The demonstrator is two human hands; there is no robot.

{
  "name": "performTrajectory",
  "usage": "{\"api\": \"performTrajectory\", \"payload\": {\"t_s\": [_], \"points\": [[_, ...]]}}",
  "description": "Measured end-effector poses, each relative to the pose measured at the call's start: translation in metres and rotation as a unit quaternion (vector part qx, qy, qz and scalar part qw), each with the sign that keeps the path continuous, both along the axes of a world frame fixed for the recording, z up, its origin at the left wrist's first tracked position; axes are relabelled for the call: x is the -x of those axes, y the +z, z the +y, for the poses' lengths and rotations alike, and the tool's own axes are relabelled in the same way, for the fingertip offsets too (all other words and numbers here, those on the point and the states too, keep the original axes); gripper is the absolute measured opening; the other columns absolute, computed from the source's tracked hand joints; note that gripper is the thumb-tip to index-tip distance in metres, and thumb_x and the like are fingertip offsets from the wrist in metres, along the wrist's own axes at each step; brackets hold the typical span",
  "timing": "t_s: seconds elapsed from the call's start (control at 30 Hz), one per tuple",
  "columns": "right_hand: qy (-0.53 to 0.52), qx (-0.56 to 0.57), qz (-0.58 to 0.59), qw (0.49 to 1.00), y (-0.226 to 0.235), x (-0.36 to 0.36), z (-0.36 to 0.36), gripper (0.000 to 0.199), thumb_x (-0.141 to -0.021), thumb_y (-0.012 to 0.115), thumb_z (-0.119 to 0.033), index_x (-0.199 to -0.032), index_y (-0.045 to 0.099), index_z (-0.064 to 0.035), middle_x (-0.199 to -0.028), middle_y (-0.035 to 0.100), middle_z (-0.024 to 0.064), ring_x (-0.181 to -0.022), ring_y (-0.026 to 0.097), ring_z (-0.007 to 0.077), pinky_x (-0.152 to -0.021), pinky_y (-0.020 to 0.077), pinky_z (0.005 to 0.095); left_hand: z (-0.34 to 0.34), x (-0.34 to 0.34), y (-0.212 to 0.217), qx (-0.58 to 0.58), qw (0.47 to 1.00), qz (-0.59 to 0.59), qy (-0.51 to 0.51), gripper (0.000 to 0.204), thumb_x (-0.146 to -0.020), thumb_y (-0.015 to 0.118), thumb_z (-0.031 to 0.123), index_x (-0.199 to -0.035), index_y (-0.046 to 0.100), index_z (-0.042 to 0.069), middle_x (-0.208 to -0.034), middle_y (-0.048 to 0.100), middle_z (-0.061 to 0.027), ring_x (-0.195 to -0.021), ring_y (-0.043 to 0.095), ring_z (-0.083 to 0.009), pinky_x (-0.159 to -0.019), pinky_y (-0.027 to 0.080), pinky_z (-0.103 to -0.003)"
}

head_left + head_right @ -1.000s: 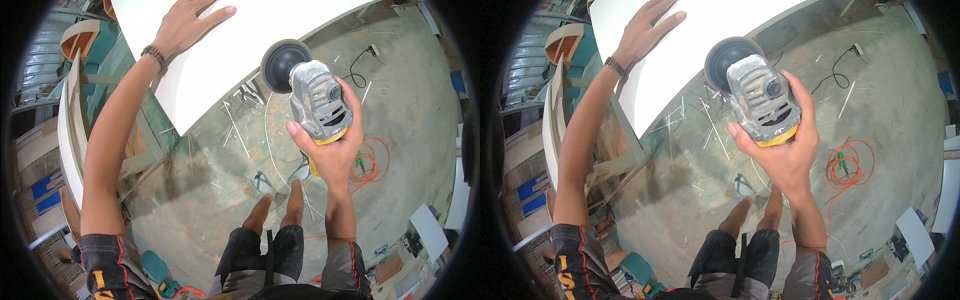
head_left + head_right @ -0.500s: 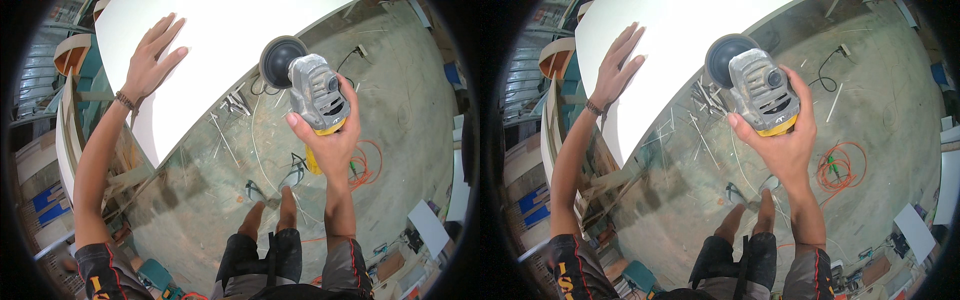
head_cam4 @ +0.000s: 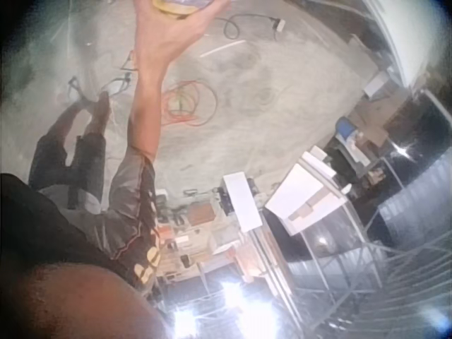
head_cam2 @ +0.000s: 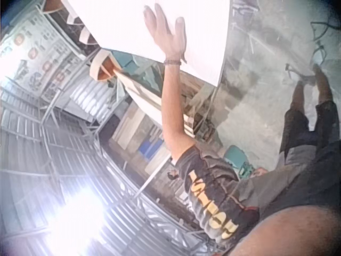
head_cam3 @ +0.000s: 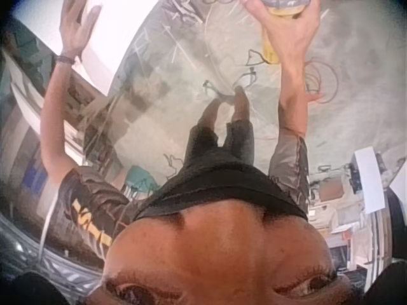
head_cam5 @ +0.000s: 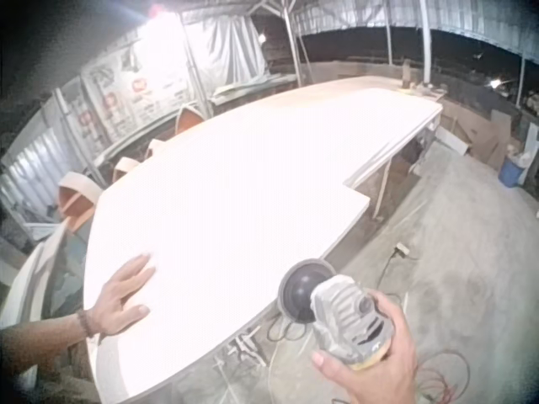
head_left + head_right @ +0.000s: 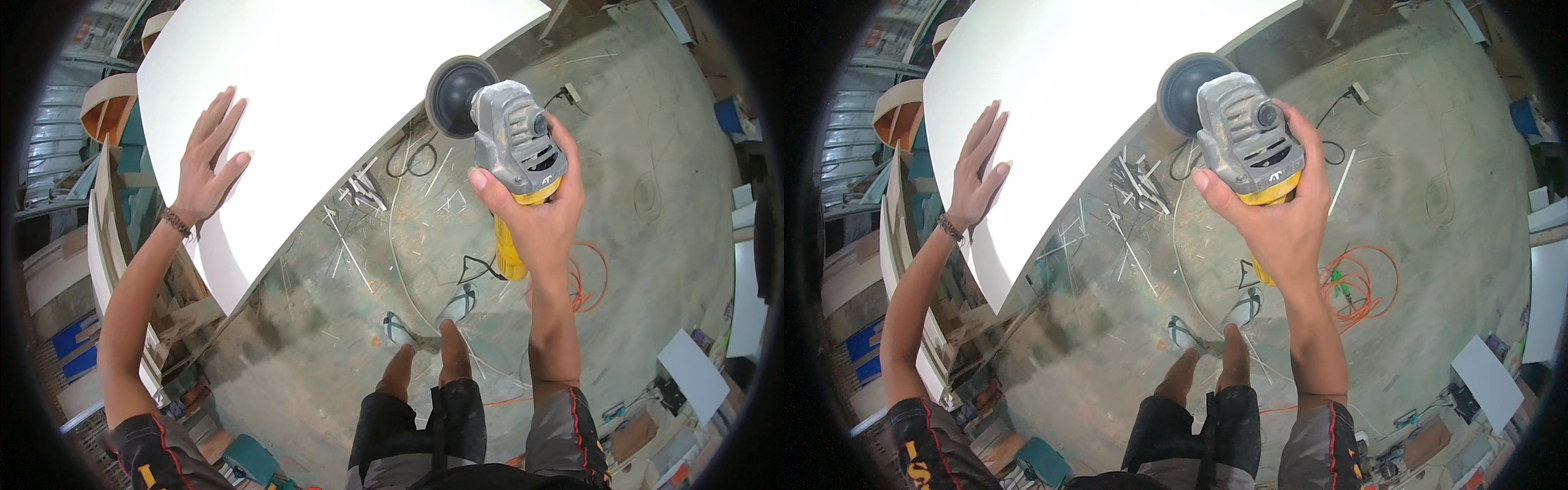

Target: The person holds and moves several white wood panels on a workbench while using a power sander to smooth the surfaces and edges.

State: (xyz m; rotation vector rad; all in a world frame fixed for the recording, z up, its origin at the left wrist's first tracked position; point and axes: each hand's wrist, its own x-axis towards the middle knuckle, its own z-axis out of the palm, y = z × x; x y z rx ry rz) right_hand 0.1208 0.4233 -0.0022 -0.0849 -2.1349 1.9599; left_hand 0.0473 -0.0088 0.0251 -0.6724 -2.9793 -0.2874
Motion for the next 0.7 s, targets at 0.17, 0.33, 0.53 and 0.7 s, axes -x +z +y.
{"api": "performTrajectory", "payload": {"t_s": [0.17, 0.33, 0.53, 0.7], "points": [[-0.013, -0.002, 0.009, 1.0, 0.003, 0.025, 0.027, 0.084, -0.073, 0.094, -0.018, -0.139, 0.049, 0.0046, -0.124, 0.065, 0.0165, -0.109, 0.067, 0.021, -0.094, 0.0551, 0.0331, 0.006, 0.002, 0.005, 0.008, 1.0, -0.015, -0.008, 0.075, -0.092, 0.057, 0.051, -0.154, 0.05, 0.01, -0.165, 0.037, -0.0157, -0.155, 0.028, -0.0346, -0.126, 0.021, -0.054], [-0.024, 0.02, 0.0, 1.0, 0.001, 0.047, 0.051, 0.084, -0.073, 0.094, -0.017, -0.14, 0.049, 0.0056, -0.12, 0.066, 0.0157, -0.106, 0.068, 0.0196, -0.093, 0.0551, 0.032, 0.005, 0.003, 0.004, 0.008, 1.0, -0.027, -0.01, 0.079, -0.09, 0.055, 0.052, -0.154, 0.049, 0.008, -0.165, 0.035, -0.017, -0.156, 0.028, -0.0346, -0.126, 0.021, -0.053], [-0.036, 0.02, -0.007, 0.999, 0.006, 0.074, 0.078, 0.084, -0.073, 0.095, -0.021, -0.139, 0.049, 0.0045, -0.12, 0.067, 0.0149, -0.106, 0.068, 0.0189, -0.093, 0.0548, 0.0314, 0.003, 0.003, 0.005, 0.049, 0.998, -0.028, 0.008, 0.081, -0.089, 0.048, 0.06, -0.156, 0.047, 0.013, -0.166, 0.034, -0.0142, -0.156, 0.027, -0.0331, -0.127, 0.021, -0.053], [-0.058, -0.011, 0.002, 0.998, -0.003, 0.095, 0.102, 0.086, -0.074, 0.094, -0.024, -0.14, 0.048, 0.0052, -0.119, 0.067, 0.0146, -0.104, 0.068, 0.0177, -0.091, 0.0545, 0.0293, 0.0, 0.006, 0.004, 0.057, 0.998, -0.026, 0.005, 0.082, -0.091, 0.047, 0.064, -0.157, 0.046, 0.015, -0.167, 0.033, -0.0132, -0.156, 0.026, -0.0322, -0.127, 0.021, -0.053]]}}
